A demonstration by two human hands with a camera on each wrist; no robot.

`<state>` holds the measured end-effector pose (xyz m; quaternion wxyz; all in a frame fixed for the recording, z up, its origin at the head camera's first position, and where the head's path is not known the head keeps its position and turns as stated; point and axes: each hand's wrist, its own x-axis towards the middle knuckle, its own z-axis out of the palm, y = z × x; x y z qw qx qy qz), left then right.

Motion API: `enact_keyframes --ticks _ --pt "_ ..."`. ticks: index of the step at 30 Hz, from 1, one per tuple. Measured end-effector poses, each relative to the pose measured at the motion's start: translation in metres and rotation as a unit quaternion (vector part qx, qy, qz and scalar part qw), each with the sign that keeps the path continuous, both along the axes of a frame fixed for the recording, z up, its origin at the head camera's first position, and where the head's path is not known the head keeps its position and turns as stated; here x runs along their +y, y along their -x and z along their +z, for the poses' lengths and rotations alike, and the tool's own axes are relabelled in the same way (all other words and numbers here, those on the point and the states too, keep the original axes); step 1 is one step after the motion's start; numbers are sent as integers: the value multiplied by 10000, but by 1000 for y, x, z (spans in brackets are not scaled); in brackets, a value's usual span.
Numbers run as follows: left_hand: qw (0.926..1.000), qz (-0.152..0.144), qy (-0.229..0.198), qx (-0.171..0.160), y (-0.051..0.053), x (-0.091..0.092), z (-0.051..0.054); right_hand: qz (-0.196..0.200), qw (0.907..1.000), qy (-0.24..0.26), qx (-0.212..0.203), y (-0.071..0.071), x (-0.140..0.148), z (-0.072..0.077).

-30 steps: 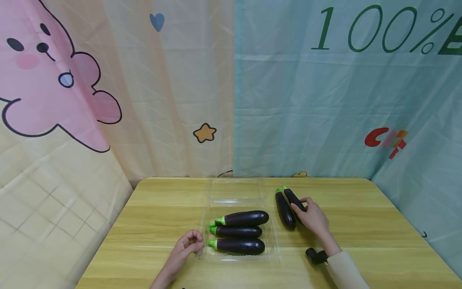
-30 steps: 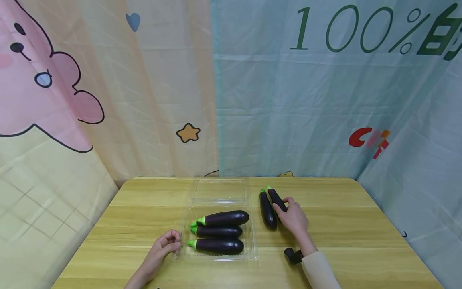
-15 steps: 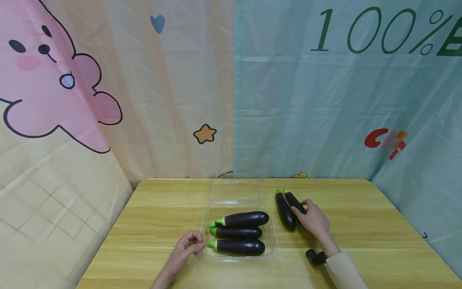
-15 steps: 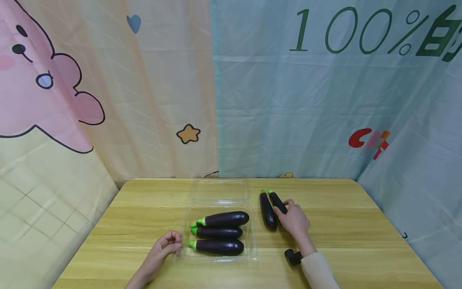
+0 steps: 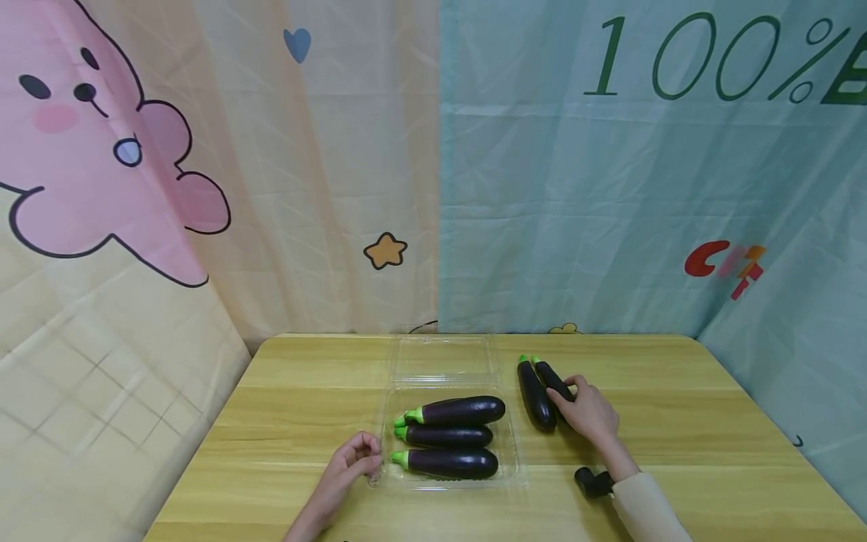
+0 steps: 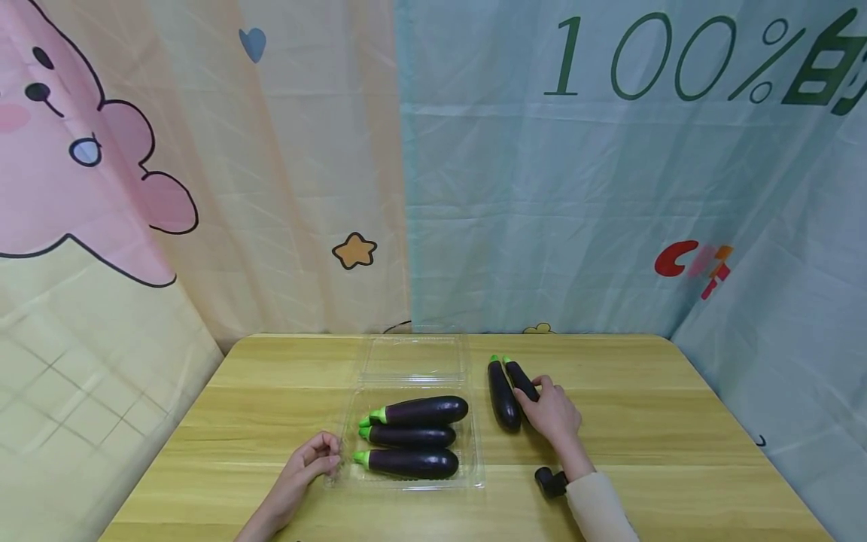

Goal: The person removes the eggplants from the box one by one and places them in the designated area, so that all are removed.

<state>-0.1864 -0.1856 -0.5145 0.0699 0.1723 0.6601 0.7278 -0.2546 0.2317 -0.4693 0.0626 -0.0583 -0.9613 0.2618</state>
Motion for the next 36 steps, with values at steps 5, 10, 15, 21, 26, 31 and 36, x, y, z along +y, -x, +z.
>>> enact_keyframes --ticks 5,10,15,21,26,31,36 --pt "9996 -168 -113 189 -1 -1 1 -18 10000 17 -86 0 1 0" --pt "9993 -235 -142 267 0 -1 2 -2 9999 55 -152 1 1 0" --pt "9993 -211 -114 272 0 -1 2 16 9998 82 -152 0 1 -1" --pt "9996 -184 -141 186 -1 -1 2 51 9997 161 -158 -1 2 -3" --pt "9996 -180 -162 152 -1 0 2 104 9996 206 -158 -2 2 -2" --pt "9996 -189 -145 151 -1 -1 2 117 9997 187 -123 -3 1 -1" --pt "9997 -177 -123 107 -1 -1 2 137 9996 196 -137 -2 0 -1"
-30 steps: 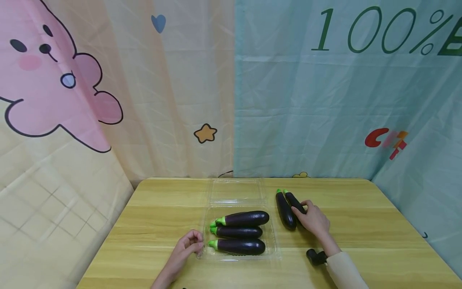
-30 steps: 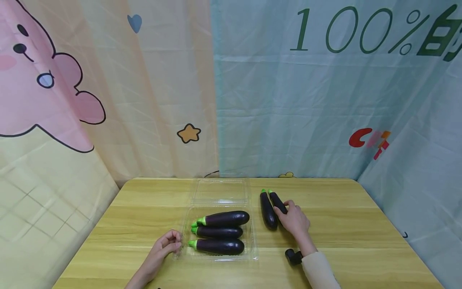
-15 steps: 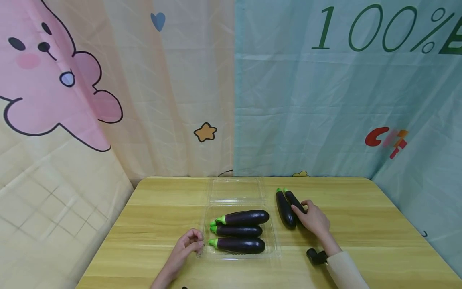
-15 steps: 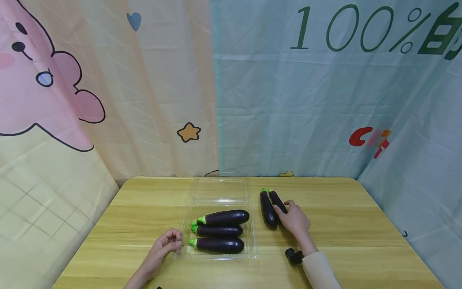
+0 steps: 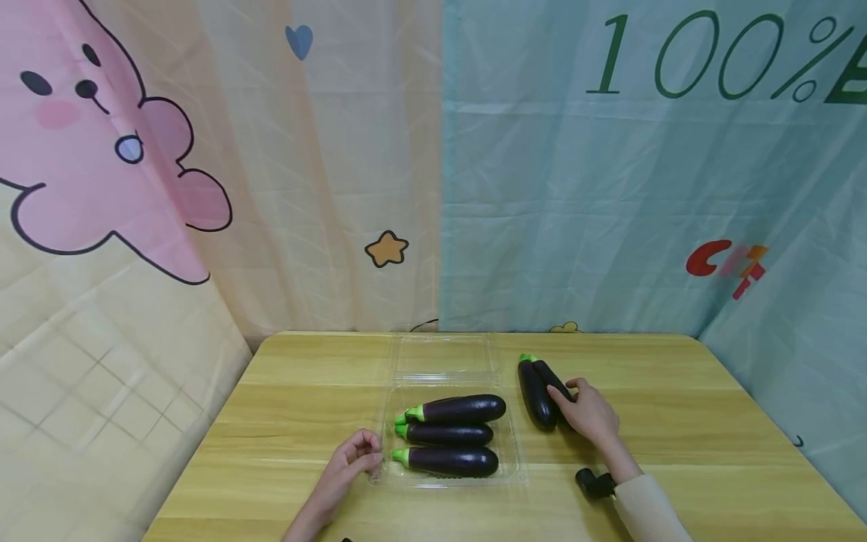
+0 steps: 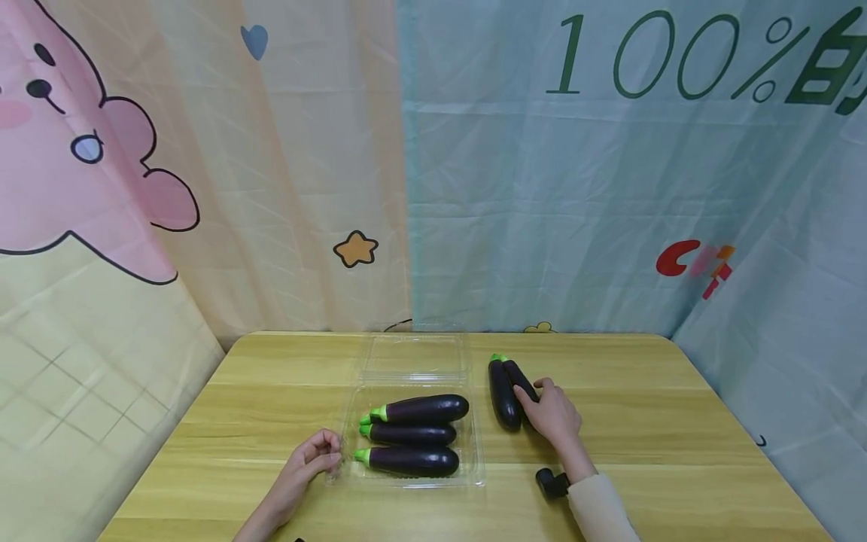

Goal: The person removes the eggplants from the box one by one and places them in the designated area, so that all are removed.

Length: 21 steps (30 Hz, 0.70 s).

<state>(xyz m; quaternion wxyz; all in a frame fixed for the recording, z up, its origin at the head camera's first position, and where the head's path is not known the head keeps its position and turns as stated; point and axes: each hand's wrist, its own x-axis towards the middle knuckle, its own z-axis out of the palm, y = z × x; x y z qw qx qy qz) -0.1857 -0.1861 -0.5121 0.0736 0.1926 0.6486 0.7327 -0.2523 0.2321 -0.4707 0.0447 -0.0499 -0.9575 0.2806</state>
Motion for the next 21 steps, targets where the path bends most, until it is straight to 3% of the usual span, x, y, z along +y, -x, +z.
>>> enact_keyframes --ticks 21 --pt "10000 -13 -13 33 0 0 0 115 9999 40 50 0 1 1"
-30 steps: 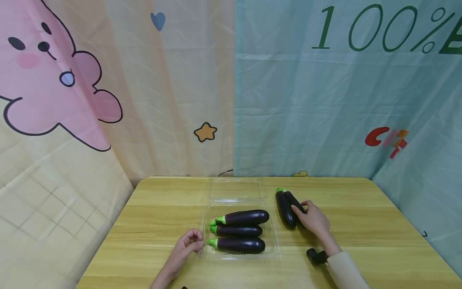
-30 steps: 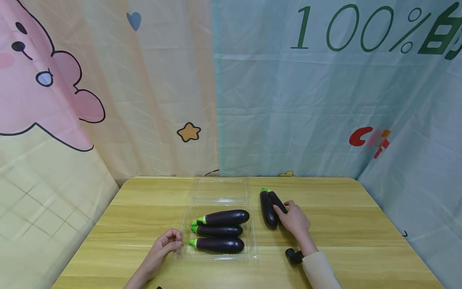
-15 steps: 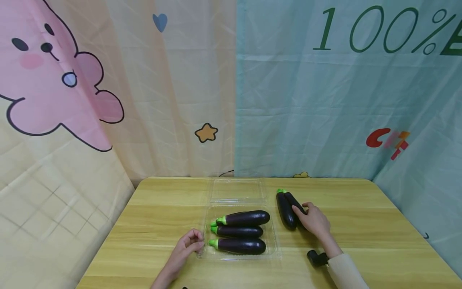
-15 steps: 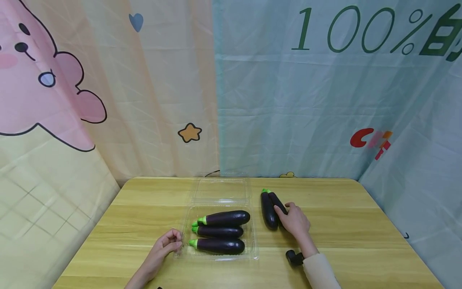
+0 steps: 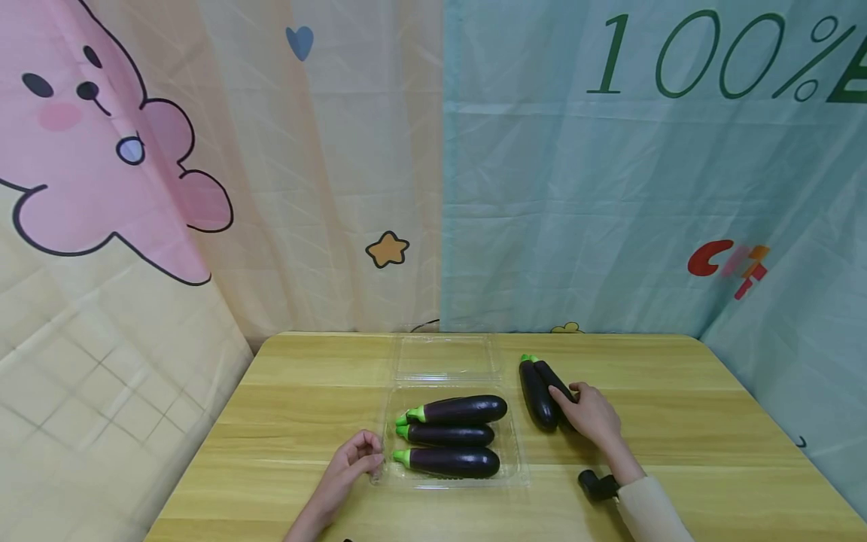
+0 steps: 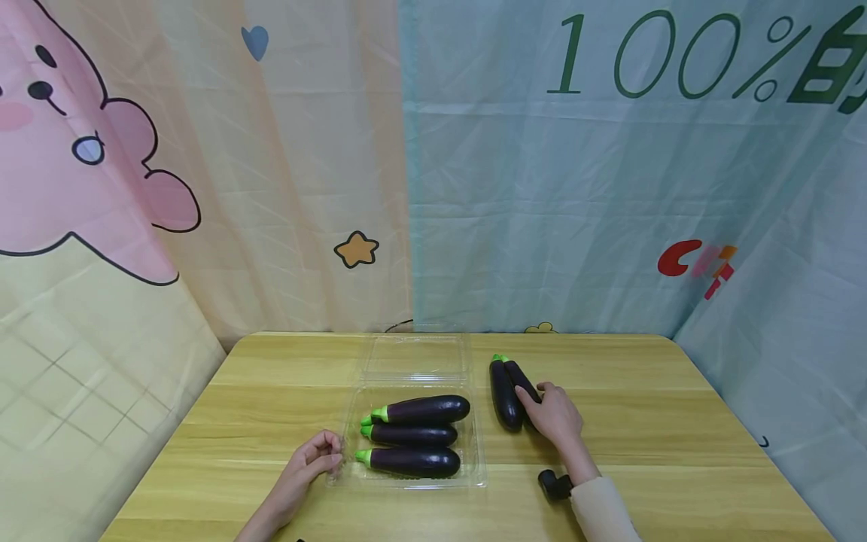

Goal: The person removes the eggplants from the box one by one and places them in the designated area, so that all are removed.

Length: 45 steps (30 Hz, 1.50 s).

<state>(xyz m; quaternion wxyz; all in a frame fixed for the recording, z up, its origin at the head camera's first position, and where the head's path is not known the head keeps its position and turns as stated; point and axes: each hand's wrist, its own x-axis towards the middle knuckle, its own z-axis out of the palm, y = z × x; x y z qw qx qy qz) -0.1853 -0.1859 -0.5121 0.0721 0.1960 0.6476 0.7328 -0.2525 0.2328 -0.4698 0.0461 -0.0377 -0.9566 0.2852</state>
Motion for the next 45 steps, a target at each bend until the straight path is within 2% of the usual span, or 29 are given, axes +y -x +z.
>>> enact_keyframes --ticks 7,11,16,22,27,34,45 --pt "10000 2 0 -30 -1 0 0 19 9997 176 141 0 1 -2" --pt "9999 58 47 -77 -1 0 0 -40 9991 177 371 -1 1 -3" --pt "9999 49 52 -71 -2 -1 -1 -153 9955 0 930 -2 -4 2" --pt "10000 24 33 -34 -1 -1 -2 -139 9834 -141 1801 -4 -12 8" --pt "9999 36 72 -62 -1 0 -2 77 9763 -85 2161 -5 -22 11" --pt "9999 51 101 -21 0 0 -2 548 9718 333 2270 -9 -38 19" --pt "9999 71 95 -26 2 0 -2 1122 9586 356 2593 -15 -61 33"
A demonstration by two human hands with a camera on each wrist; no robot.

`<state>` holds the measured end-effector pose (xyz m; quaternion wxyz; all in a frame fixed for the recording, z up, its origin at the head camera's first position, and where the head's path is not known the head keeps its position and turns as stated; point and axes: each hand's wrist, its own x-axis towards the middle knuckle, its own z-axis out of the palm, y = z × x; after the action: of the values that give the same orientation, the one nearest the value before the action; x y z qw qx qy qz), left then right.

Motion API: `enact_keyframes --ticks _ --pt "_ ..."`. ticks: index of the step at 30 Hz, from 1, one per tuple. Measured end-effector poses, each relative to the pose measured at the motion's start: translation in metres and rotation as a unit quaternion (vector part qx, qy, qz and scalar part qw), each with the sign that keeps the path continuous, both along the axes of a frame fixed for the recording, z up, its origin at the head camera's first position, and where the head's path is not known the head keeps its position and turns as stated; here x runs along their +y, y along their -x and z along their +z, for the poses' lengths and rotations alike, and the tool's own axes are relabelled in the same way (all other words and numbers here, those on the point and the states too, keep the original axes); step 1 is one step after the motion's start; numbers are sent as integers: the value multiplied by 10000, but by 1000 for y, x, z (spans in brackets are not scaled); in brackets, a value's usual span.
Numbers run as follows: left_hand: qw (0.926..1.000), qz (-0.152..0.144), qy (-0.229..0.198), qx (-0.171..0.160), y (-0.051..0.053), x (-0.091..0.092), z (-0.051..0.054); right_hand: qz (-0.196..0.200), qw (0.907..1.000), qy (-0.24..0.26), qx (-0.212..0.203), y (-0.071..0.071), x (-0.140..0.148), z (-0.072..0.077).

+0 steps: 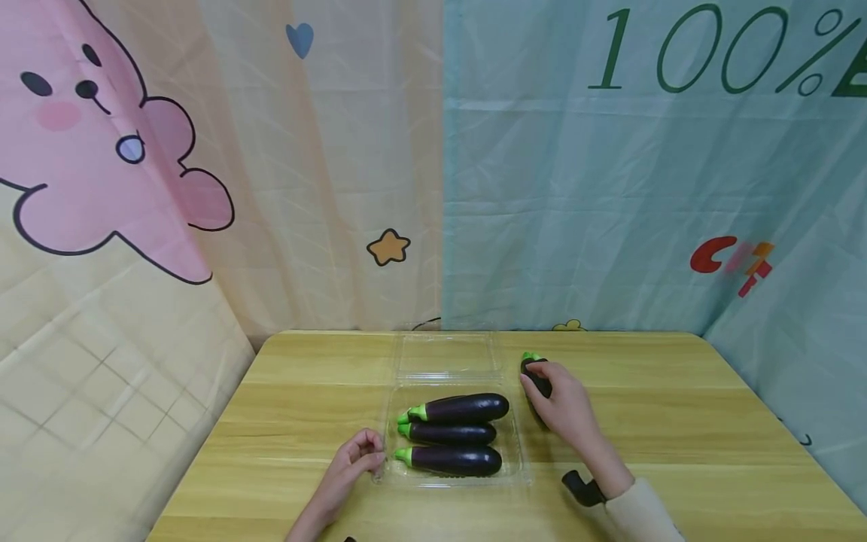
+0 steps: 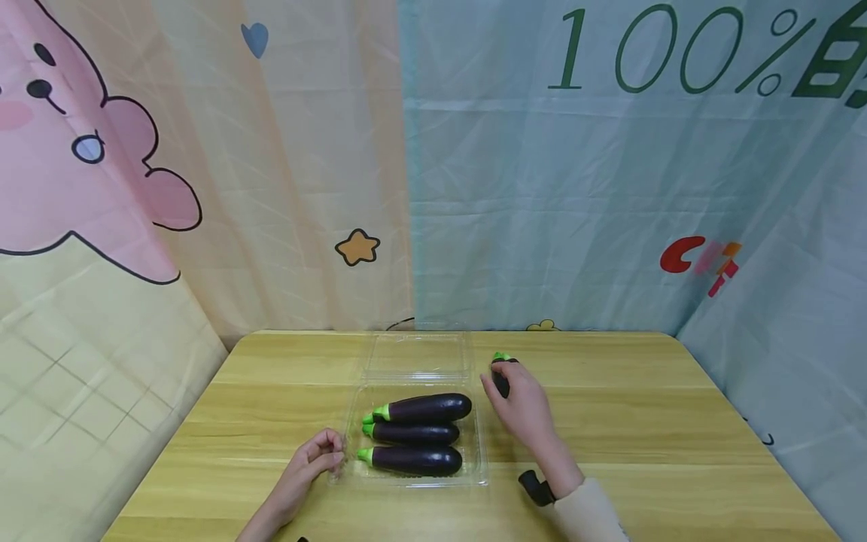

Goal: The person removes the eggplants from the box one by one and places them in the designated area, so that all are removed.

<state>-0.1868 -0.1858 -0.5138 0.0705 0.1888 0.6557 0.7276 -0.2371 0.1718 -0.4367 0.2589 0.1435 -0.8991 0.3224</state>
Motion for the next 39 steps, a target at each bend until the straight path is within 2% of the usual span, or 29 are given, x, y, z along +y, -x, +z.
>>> enact_keyframes --ticks 7,14,24,30,39 --pt "10000 8 -3 18 0 0 1 285 9993 -225 87 -3 -9 5" --pt "10000 -29 -12 62 -1 0 3 510 9975 -433 -209 -9 -15 14" --pt "10000 -34 -48 51 -1 0 4 932 9918 -673 -557 -8 -24 26" --pt "10000 -34 -44 41 -2 0 5 1134 9855 -1005 -760 -6 -29 32" --pt "10000 -32 -27 27 -2 1 5 1401 9707 -1627 -1081 -2 -37 41"
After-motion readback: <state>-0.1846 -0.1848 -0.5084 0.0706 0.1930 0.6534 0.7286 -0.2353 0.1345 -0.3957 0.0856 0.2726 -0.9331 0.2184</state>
